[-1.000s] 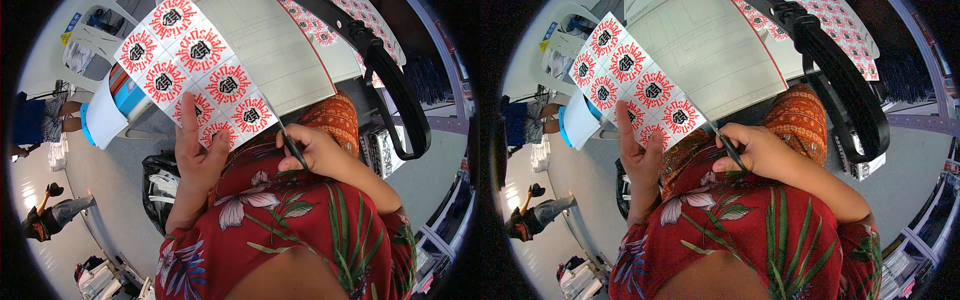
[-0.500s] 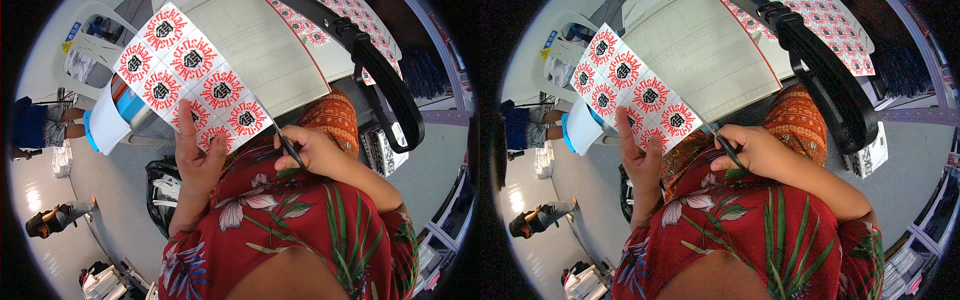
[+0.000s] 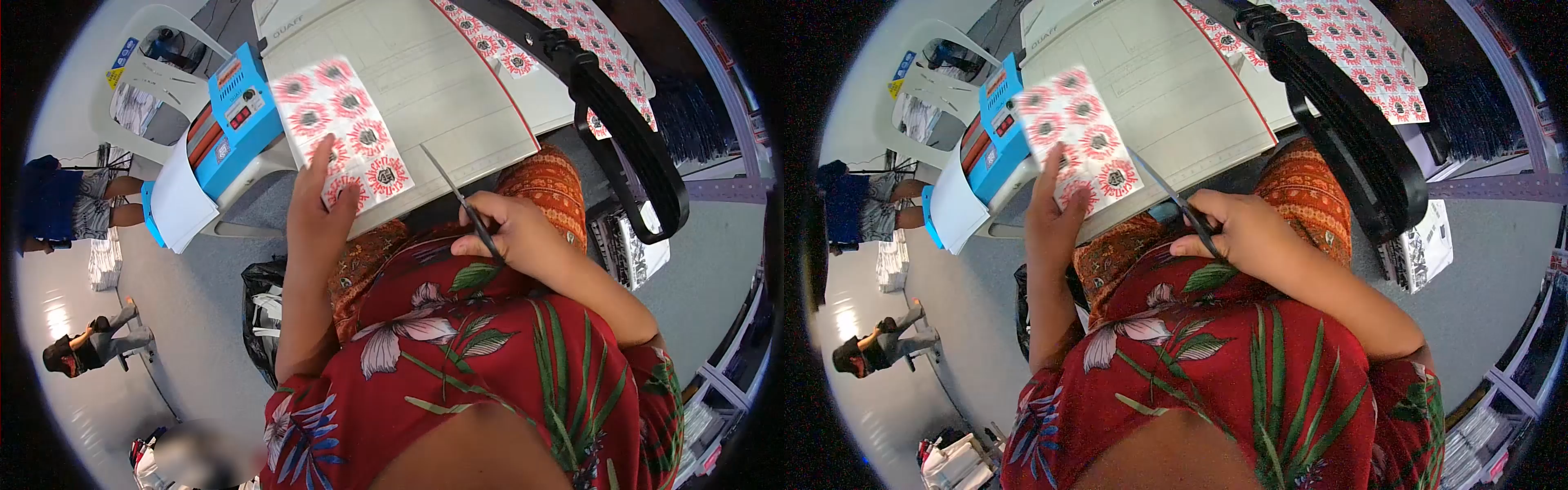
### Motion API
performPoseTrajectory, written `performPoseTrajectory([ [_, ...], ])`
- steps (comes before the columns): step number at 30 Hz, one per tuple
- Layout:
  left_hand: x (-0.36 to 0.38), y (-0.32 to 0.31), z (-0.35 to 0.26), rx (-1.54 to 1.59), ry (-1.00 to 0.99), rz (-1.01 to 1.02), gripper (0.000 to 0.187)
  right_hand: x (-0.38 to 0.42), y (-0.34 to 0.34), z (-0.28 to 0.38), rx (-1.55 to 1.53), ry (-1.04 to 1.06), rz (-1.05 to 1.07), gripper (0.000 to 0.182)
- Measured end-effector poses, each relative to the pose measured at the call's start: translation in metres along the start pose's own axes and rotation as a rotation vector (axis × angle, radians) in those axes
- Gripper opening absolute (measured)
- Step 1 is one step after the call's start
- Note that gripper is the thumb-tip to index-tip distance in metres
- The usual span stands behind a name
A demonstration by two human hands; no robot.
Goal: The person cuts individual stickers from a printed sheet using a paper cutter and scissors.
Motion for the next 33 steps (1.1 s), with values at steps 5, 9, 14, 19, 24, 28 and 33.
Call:
performPoseTrajectory([
  [5,-0.005,0.0,-0.004,-0.721,-0.384,-0.078,0.044,0.003,0.005,0.002,0.05,0.035,-0.024,0.038],
  [9,-0.003,-0.003,-0.015,-0.288,-0.389,-0.079,0.038,0.006,0.004,0.004,0.043,0.148,-0.017,0.042],
  [14,0.005,-0.013,-0.025,0.341,-0.171,0.302,0.022,0.011,0.004,0.014,0.089,0.12,0.136,0.037],
  [19,0.013,-0.005,-0.026,0.357,-0.038,0.259,0.01,0.019,0.007,0.024,0.051,0.034,0.268,0.042],
  [24,0.027,0.077,0.044,-0.099,0.161,-0.048,0.014,0.024,0.003,0.017,0.178,0.245,0.294,0.055],
  [28,0.106,0.162,0.17,-0.635,0.438,-0.179,0.021,0.024,0.003,-0.022,0.207,0.143,0.316,0.054],
  [33,0.221,0.192,0.275,-1.036,0.901,-0.067,0.021,0.005,0.014,-0.071,0.137,0.07,0.435,0.057],
])
Point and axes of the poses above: each hand's wrist, its own x-axis away from the middle knuckle, its own y-axis out of the back of the hand, z = x × y, the point moved 1 cm from there along -x, towards the middle knuckle, and after that the axes turned 12 degrees about -z, right-handed, at the moved point
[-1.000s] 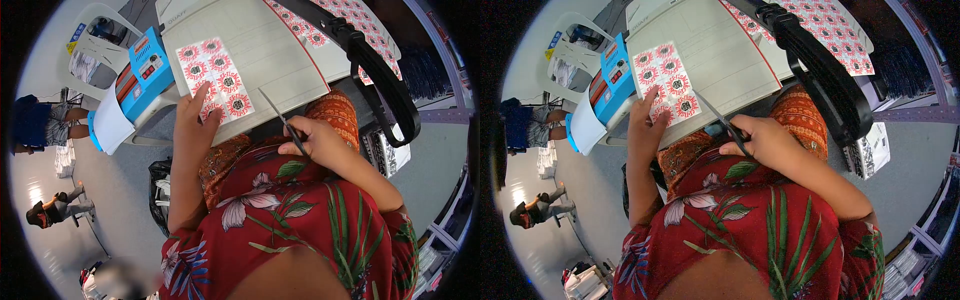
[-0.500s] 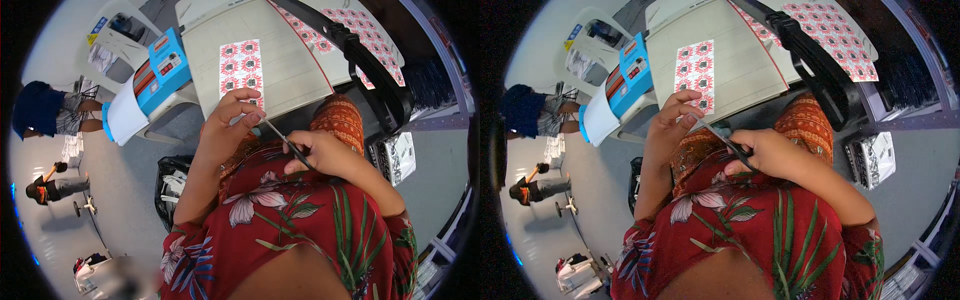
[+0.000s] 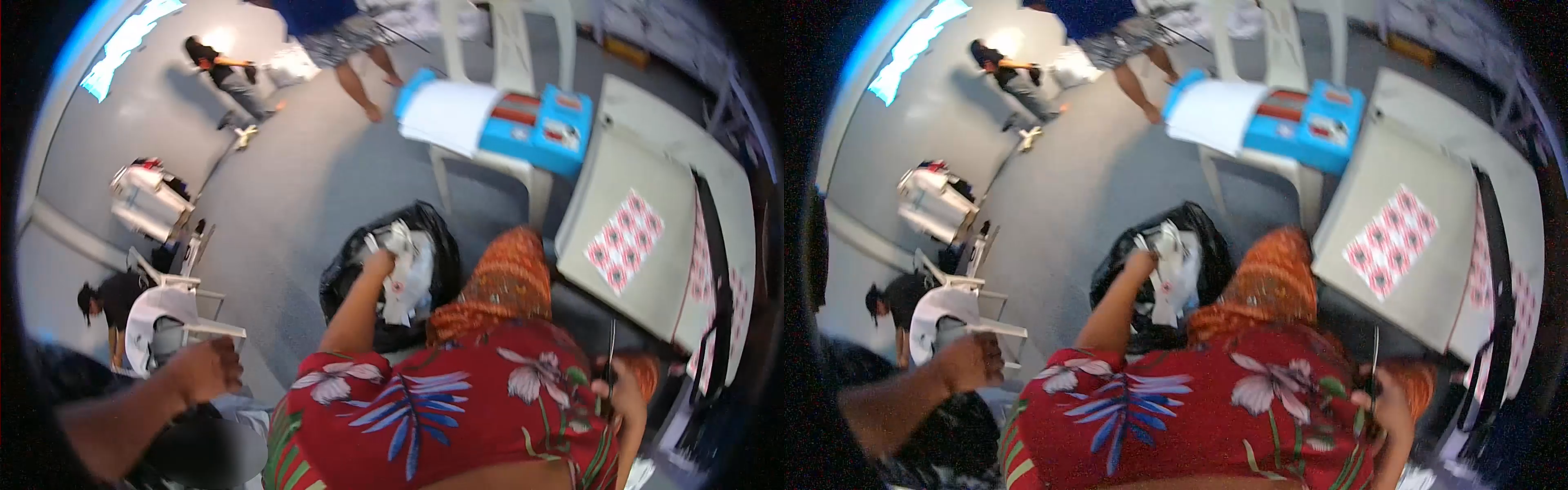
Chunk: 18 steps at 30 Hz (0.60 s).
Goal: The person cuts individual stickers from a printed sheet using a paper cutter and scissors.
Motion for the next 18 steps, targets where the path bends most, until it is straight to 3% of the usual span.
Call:
performPoseTrajectory([
  [1,0.012,-0.011,0.01,0.189,0.124,-0.075,0.022,-0.004,0.001,-0.007,-0.043,-0.02,0.064,0.058],
  [2,0.017,-0.021,0.021,0.155,0.028,-0.058,0.021,-0.007,0.0,-0.02,-0.064,-0.07,0.082,0.056],
  [4,0.032,-0.022,0.027,0.218,0.173,-0.162,0.022,-0.02,-0.003,-0.026,-0.079,-0.232,0.162,0.047],
  [6,0.031,-0.026,0.036,0.139,0.174,-0.076,0.021,-0.04,-0.013,-0.041,-0.011,-0.198,0.184,0.044],
  [8,0.043,-0.004,0.032,0.152,0.267,-0.033,0.021,-0.061,-0.027,-0.046,-0.08,-0.329,0.232,0.042],
  [11,0.044,0.0,0.03,0.147,0.325,-0.212,0.026,-0.093,-0.04,-0.049,0.135,-0.322,0.252,0.048],
  [12,0.044,0.008,0.027,0.199,0.266,-0.291,0.027,-0.103,-0.05,-0.055,0.203,-0.324,0.259,0.049],
  [13,0.034,0.012,0.026,0.296,0.18,-0.435,0.025,-0.135,-0.067,-0.151,0.45,-0.044,0.205,0.053],
  [14,0.02,0.019,0.023,0.392,0.084,-0.575,0.024,-0.137,-0.065,-0.14,0.387,-0.152,0.28,0.055],
  [16,0.01,0.104,-0.015,0.661,0.007,-0.484,0.019,-0.135,-0.05,-0.101,0.26,-0.373,0.429,0.061],
  [17,0.012,0.144,-0.037,0.833,-0.123,-0.66,0.018,-0.141,-0.05,-0.104,0.078,-0.434,0.511,0.069],
  [18,0.023,0.187,-0.058,1.0,-0.26,-0.833,0.021,-0.165,-0.058,-0.144,0.191,-0.354,0.543,0.073],
])
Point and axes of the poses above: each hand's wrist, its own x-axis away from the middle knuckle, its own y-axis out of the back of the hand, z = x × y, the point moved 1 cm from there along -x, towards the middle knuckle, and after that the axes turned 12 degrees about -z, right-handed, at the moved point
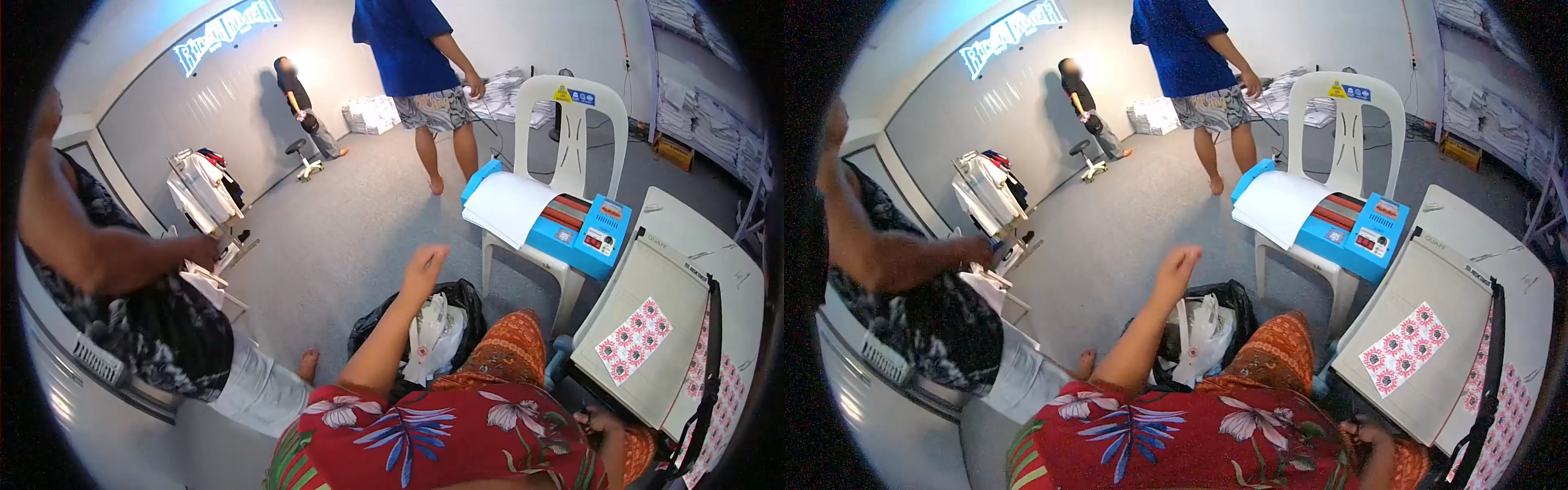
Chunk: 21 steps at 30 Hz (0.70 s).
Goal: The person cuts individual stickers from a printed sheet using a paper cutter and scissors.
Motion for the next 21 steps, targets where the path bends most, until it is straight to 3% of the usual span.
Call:
performPoseTrajectory([
  [1,-0.018,0.01,-0.07,0.133,-0.126,-0.056,0.024,-0.041,0.002,-0.032,0.131,0.048,0.0,0.077],
  [3,-0.035,0.044,-0.166,0.403,-0.581,-0.168,0.016,-0.084,0.003,-0.071,0.231,0.15,-0.094,0.059],
  [4,-0.029,0.062,-0.208,0.538,-0.824,-0.326,0.015,-0.087,0.005,-0.07,0.228,0.167,-0.131,0.039],
  [6,-0.005,0.1,-0.272,0.858,-1.375,-0.687,0.03,-0.099,-0.004,-0.074,0.19,0.198,-0.145,0.024],
  [7,0.007,0.118,-0.302,0.925,-1.631,-0.898,0.038,-0.081,-0.002,-0.053,0.149,0.207,-0.127,0.025],
  [8,0.017,0.13,-0.32,0.986,-1.776,-0.967,0.036,-0.07,-0.004,-0.035,0.057,0.188,-0.126,0.027],
  [10,0.032,0.152,-0.344,0.998,-1.936,-0.796,0.03,-0.047,-0.01,-0.005,-0.172,0.119,-0.141,0.033],
  [13,0.046,0.173,-0.358,0.933,-2.043,-0.536,0.023,0.015,-0.012,0.063,-0.002,0.018,-0.167,0.041],
  [14,0.051,0.177,-0.36,0.91,-2.08,-0.481,0.021,0.006,-0.011,0.055,-0.013,0.071,-0.173,0.04],
  [17,0.065,0.176,-0.366,0.889,-2.135,-0.446,0.017,-0.017,-0.015,0.028,-0.087,0.143,-0.167,0.039],
  [21,0.08,0.161,-0.369,1.265,-1.926,-0.603,0.017,-0.014,-0.007,0.015,-0.236,0.088,-0.206,0.042],
])
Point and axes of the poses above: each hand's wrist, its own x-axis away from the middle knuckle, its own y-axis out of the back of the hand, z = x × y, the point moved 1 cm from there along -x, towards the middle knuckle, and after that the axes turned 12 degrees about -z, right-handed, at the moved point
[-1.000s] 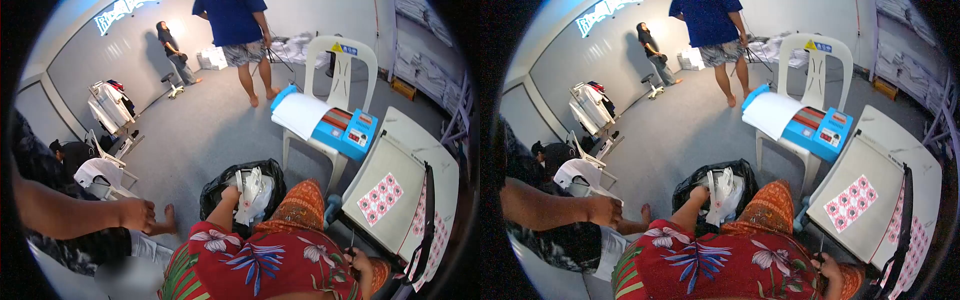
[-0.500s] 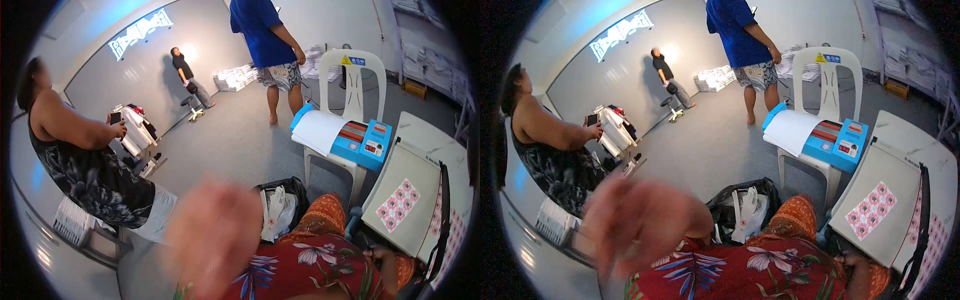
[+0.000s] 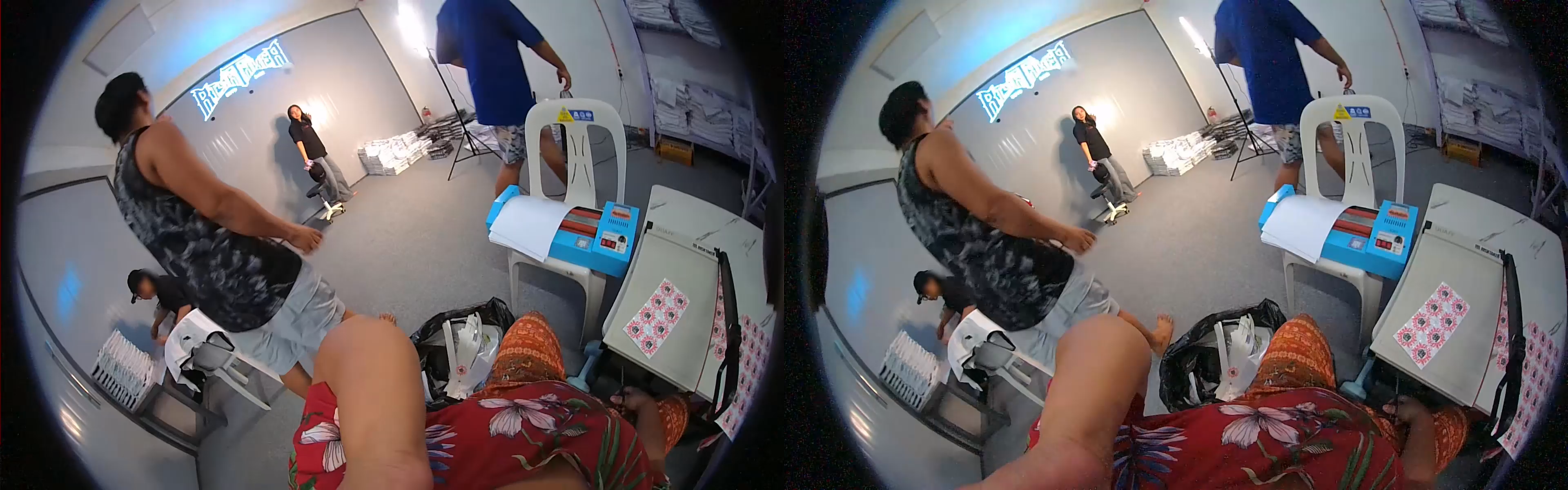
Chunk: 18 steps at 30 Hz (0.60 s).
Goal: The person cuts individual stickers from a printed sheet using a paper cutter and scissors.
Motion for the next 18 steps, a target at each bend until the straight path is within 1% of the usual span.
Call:
performPoseTrajectory([
  [1,-0.002,-0.001,-0.001,-0.011,0.01,0.033,0.019,-0.003,0.004,-0.005,-0.011,0.003,-0.026,0.042],
  [2,-0.003,-0.001,-0.002,-0.02,0.021,0.066,0.021,-0.001,0.003,-0.002,0.014,0.026,0.017,0.036],
  [3,-0.003,-0.001,-0.001,-0.025,0.034,0.098,0.022,-0.001,0.003,0.002,0.017,0.027,0.016,0.036],
  [6,0.008,0.011,-0.01,0.16,0.138,0.167,0.03,0.009,-0.005,0.015,0.053,0.011,0.024,0.034],
  [8,0.02,0.009,0.002,0.116,0.011,0.06,0.023,0.028,-0.006,0.036,0.122,-0.027,0.016,0.034],
  [9,0.025,0.009,0.007,0.086,-0.051,0.013,0.021,0.01,-0.008,0.026,0.146,-0.008,0.067,0.034],
  [11,0.034,0.009,0.014,0.063,-0.032,-0.023,0.018,-0.048,-0.01,-0.035,0.194,0.019,0.158,0.036],
  [12,0.041,0.01,0.018,0.053,-0.028,-0.04,0.017,-0.052,-0.01,-0.041,0.184,0.057,0.163,0.034],
  [14,0.057,0.02,0.025,0.11,-0.05,0.046,0.017,-0.057,-0.009,-0.048,0.231,0.061,0.183,0.033],
  [15,0.066,0.025,0.027,0.132,-0.057,0.092,0.018,-0.054,-0.013,-0.04,0.249,0.059,0.19,0.033],
  [18,0.101,0.033,0.019,0.135,0.145,0.145,0.025,-0.057,-0.017,-0.035,0.311,0.069,0.23,0.032],
])
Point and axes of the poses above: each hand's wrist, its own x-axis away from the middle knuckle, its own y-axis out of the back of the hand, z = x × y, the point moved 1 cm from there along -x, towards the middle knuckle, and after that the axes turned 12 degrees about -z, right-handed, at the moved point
